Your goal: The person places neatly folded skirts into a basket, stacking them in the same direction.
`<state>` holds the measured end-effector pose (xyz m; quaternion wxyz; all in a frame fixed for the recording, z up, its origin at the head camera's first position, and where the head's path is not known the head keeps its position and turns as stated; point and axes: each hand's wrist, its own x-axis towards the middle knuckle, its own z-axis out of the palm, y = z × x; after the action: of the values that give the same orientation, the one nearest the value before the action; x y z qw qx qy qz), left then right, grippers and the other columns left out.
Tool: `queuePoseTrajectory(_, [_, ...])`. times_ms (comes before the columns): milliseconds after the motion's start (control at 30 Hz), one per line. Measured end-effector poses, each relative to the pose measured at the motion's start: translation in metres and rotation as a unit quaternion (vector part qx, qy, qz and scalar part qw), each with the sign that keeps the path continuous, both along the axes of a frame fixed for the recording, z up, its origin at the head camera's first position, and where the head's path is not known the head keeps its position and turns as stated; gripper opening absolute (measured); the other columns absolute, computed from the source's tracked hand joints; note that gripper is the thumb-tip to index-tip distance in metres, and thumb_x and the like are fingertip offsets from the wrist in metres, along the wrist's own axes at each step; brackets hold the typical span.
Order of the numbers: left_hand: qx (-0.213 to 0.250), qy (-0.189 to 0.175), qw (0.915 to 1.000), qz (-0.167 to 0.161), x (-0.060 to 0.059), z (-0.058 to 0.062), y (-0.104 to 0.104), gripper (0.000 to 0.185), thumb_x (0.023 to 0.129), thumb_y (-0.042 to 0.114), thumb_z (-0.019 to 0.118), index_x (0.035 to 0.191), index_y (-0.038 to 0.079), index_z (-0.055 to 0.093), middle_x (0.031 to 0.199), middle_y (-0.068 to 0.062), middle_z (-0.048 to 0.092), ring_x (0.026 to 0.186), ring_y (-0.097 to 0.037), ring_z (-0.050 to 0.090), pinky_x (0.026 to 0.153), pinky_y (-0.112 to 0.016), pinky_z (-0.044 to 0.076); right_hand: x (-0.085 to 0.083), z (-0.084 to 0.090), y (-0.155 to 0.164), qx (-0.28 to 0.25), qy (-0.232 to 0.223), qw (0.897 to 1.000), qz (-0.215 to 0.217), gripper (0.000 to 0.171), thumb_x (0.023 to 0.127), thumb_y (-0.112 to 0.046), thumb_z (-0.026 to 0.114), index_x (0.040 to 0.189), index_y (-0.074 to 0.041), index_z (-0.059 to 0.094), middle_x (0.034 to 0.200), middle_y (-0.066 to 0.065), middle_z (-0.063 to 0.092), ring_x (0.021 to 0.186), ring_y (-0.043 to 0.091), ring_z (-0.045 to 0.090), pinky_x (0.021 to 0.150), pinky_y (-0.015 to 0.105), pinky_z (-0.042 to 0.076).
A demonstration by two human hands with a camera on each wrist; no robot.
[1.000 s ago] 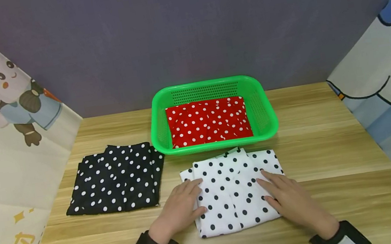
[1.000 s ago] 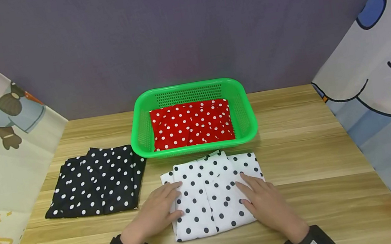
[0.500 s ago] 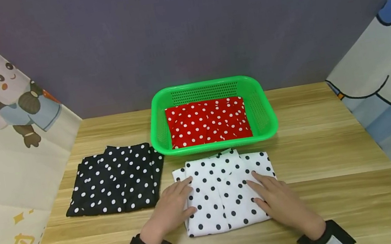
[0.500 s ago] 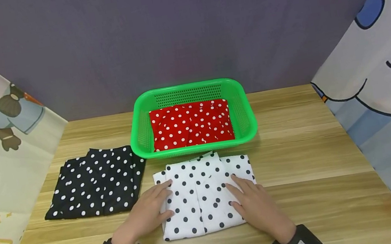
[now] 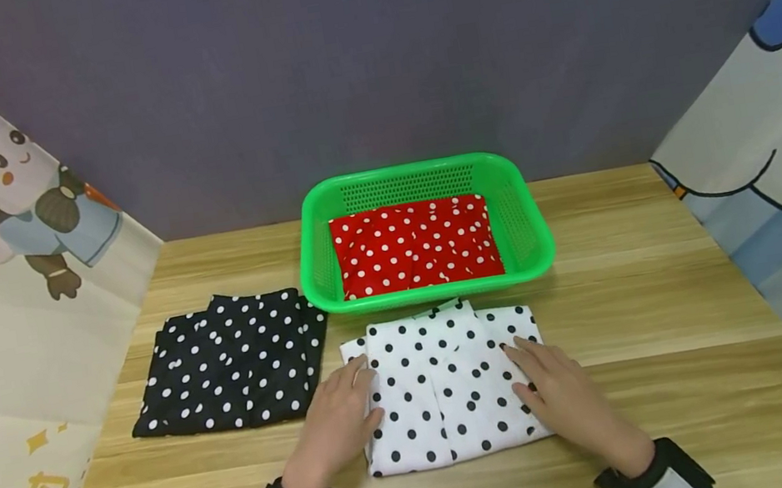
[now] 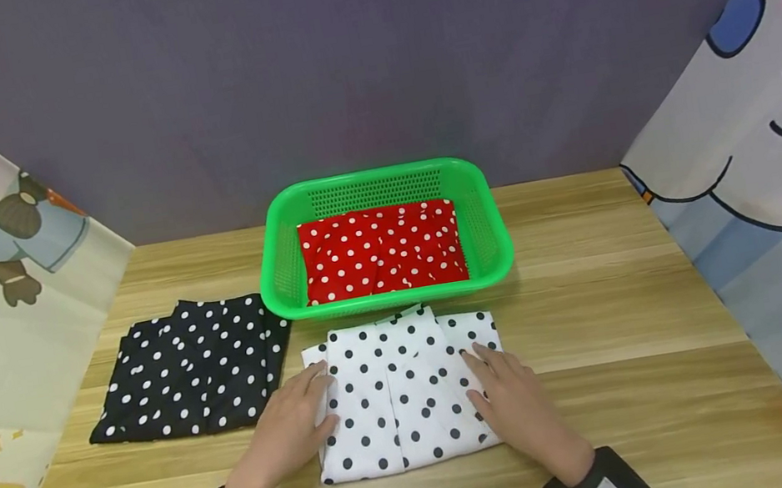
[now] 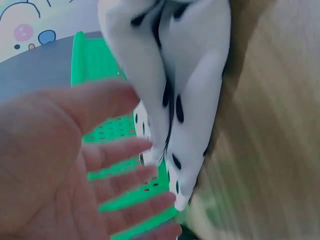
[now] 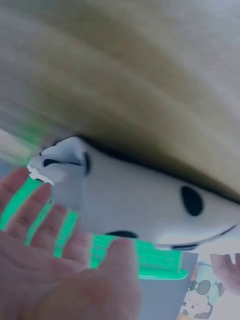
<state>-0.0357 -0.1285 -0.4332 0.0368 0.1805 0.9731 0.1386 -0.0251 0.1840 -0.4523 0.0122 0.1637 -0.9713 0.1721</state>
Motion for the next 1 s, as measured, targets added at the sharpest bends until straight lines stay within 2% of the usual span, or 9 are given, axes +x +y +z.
queuePoseTrajectory(167, [0.017, -0.003, 0.9968, 0.078, 0.002, -0.002, 0.003, 0.056, 0.078, 0.030, 0.071, 0.122, 0.000, 0.053, 0.127, -0.020, 0.049, 0.112, -0.034, 0.051, 0.093, -0.046, 0.044, -0.005, 0.004, 0.005, -0.015, 0.011, 0.999, -0.042, 0.050, 0.086, -0.021, 0.062, 0.127, 0.005, 0.050, 0.127, 0.026, 0.048, 0.113, 0.041, 0.049, 0.092, 0.052, 0.042])
queuePoseTrajectory(367, [0.026, -0.026, 0.9898, 0.137, 0.000, -0.002, 0.004, 0.061, 0.077, 0.033, 0.072, 0.121, -0.004, 0.052, 0.118, -0.022, 0.053, 0.104, -0.033, 0.053, 0.083, -0.044, 0.049, -0.010, 0.009, 0.005, -0.010, -0.029, 0.997, -0.075, 0.057, 0.086, -0.023, 0.062, 0.130, 0.008, 0.044, 0.126, 0.029, 0.046, 0.111, 0.044, 0.047, 0.090, 0.055, 0.042])
queuePoseTrajectory(467, [0.028, -0.033, 0.9878, 0.150, -0.001, -0.002, 0.004, 0.062, 0.076, 0.033, 0.073, 0.120, -0.006, 0.053, 0.113, -0.023, 0.054, 0.099, -0.033, 0.055, 0.077, -0.043, 0.051, -0.013, 0.010, 0.004, -0.004, -0.048, 0.994, -0.094, 0.060, 0.084, -0.024, 0.064, 0.129, 0.010, 0.044, 0.124, 0.030, 0.047, 0.109, 0.045, 0.048, 0.088, 0.055, 0.043])
queuePoseTrajectory(600, [0.033, -0.040, 0.9872, 0.151, -0.002, -0.001, 0.005, 0.064, 0.075, 0.032, 0.074, 0.120, -0.007, 0.052, 0.112, -0.023, 0.054, 0.098, -0.032, 0.056, 0.077, -0.043, 0.051, -0.017, 0.008, 0.003, 0.004, -0.075, 0.990, -0.115, 0.064, 0.084, -0.028, 0.064, 0.129, 0.012, 0.043, 0.123, 0.032, 0.046, 0.106, 0.046, 0.050, 0.085, 0.055, 0.044])
queuePoseTrajectory(867, [0.034, -0.029, 0.9876, 0.150, -0.008, -0.001, 0.005, 0.066, 0.072, 0.029, 0.076, 0.121, -0.009, 0.052, 0.110, -0.024, 0.054, 0.093, -0.032, 0.058, 0.073, -0.041, 0.052, -0.019, 0.005, -0.001, 0.010, -0.118, 0.984, -0.135, 0.070, 0.084, -0.033, 0.063, 0.130, 0.014, 0.039, 0.125, 0.034, 0.043, 0.107, 0.045, 0.050, 0.084, 0.053, 0.046])
queuePoseTrajectory(1000, [0.057, -0.056, 0.9832, 0.164, -0.010, -0.002, 0.006, 0.067, 0.071, 0.026, 0.076, 0.122, -0.010, 0.051, 0.112, -0.026, 0.052, 0.086, -0.030, 0.059, 0.071, -0.039, 0.053, -0.019, 0.007, -0.003, 0.013, -0.128, 0.982, -0.140, 0.070, 0.084, -0.034, 0.063, 0.130, 0.014, 0.039, 0.125, 0.034, 0.042, 0.107, 0.045, 0.049, 0.084, 0.053, 0.046])
